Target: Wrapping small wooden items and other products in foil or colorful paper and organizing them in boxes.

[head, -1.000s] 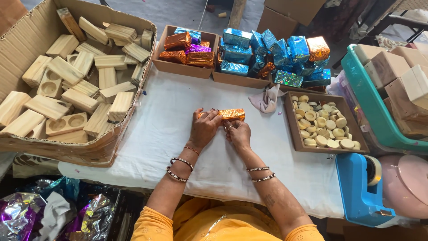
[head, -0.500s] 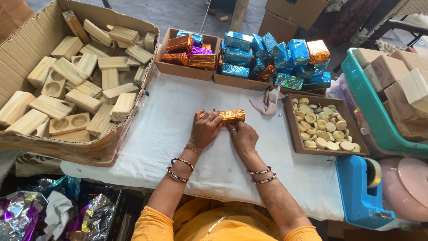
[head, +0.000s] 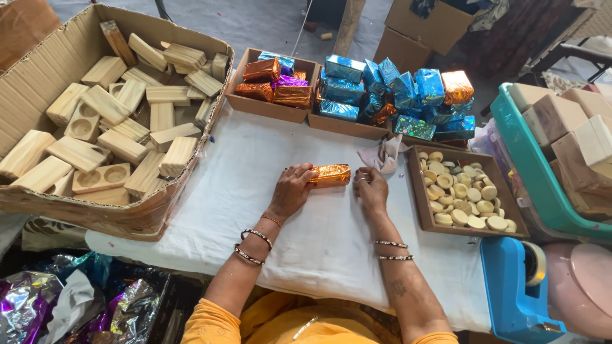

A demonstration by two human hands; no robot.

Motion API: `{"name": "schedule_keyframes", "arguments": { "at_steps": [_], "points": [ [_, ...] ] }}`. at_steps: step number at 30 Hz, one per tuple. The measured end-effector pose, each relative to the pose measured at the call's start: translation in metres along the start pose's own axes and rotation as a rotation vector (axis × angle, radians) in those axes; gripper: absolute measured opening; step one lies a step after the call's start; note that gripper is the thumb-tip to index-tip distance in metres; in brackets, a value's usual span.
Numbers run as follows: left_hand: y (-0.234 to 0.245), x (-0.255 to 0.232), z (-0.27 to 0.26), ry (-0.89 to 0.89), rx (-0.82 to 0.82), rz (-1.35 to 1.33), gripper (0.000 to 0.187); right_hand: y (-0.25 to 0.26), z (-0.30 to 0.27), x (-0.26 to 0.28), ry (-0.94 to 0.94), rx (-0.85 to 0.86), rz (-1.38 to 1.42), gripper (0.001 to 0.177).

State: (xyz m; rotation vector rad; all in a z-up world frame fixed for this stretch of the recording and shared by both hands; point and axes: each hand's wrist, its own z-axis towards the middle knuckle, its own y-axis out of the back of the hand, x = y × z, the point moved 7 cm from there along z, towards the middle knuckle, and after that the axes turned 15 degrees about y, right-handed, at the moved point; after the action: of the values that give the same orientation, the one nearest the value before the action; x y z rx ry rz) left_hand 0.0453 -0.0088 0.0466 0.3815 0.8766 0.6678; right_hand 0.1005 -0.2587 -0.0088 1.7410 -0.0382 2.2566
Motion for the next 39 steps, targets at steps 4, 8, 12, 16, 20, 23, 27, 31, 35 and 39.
{"name": "schedule_keyframes", "arguments": {
  "at_steps": [4, 8, 12, 16, 20, 23, 27, 31, 35, 39],
  "points": [
    [0.011, 0.003, 0.006, 0.103, -0.02, -0.071, 0.03, -0.008, 0.006, -0.025, 0.094, 0.011, 0.013, 0.026],
    [0.016, 0.025, 0.011, 0.321, -0.095, -0.187, 0.034, -0.012, 0.005, -0.032, 0.071, 0.08, 0.189, 0.031],
    [0.001, 0.066, 0.007, 0.664, -0.057, -0.525, 0.036, -0.024, 0.005, -0.029, 0.063, 0.163, 0.239, 0.036],
    [-0.036, 0.091, -0.001, 0.668, -0.01, -1.108, 0.038, -0.045, -0.005, -0.005, 0.078, 0.262, 0.234, 0.043],
    [-0.048, 0.047, -0.004, 0.777, 0.085, -1.316, 0.04, -0.053, -0.014, 0.017, 0.078, 0.322, 0.455, 0.046],
    [-0.067, 0.034, -0.008, 0.782, 0.137, -1.182, 0.042, -0.046, -0.013, 0.024, 0.082, 0.288, 0.573, 0.041],
    [-0.051, 0.002, -0.003, 0.607, 0.119, -0.764, 0.047, -0.038, -0.008, 0.019, 0.003, 0.198, 0.723, 0.034],
    [-0.036, -0.004, -0.01, 0.865, 0.165, -0.828, 0.053, -0.03, -0.006, 0.016, -0.024, 0.145, 0.742, 0.034],
    [-0.035, 0.024, -0.025, 0.722, 0.154, -0.721, 0.031, -0.029, -0.005, 0.021, -0.017, 0.156, 0.755, 0.034],
    [-0.014, 0.052, -0.029, 0.737, -0.013, -0.816, 0.016, -0.027, -0.002, 0.01, -0.069, 0.157, 0.832, 0.037]
  ]
}}
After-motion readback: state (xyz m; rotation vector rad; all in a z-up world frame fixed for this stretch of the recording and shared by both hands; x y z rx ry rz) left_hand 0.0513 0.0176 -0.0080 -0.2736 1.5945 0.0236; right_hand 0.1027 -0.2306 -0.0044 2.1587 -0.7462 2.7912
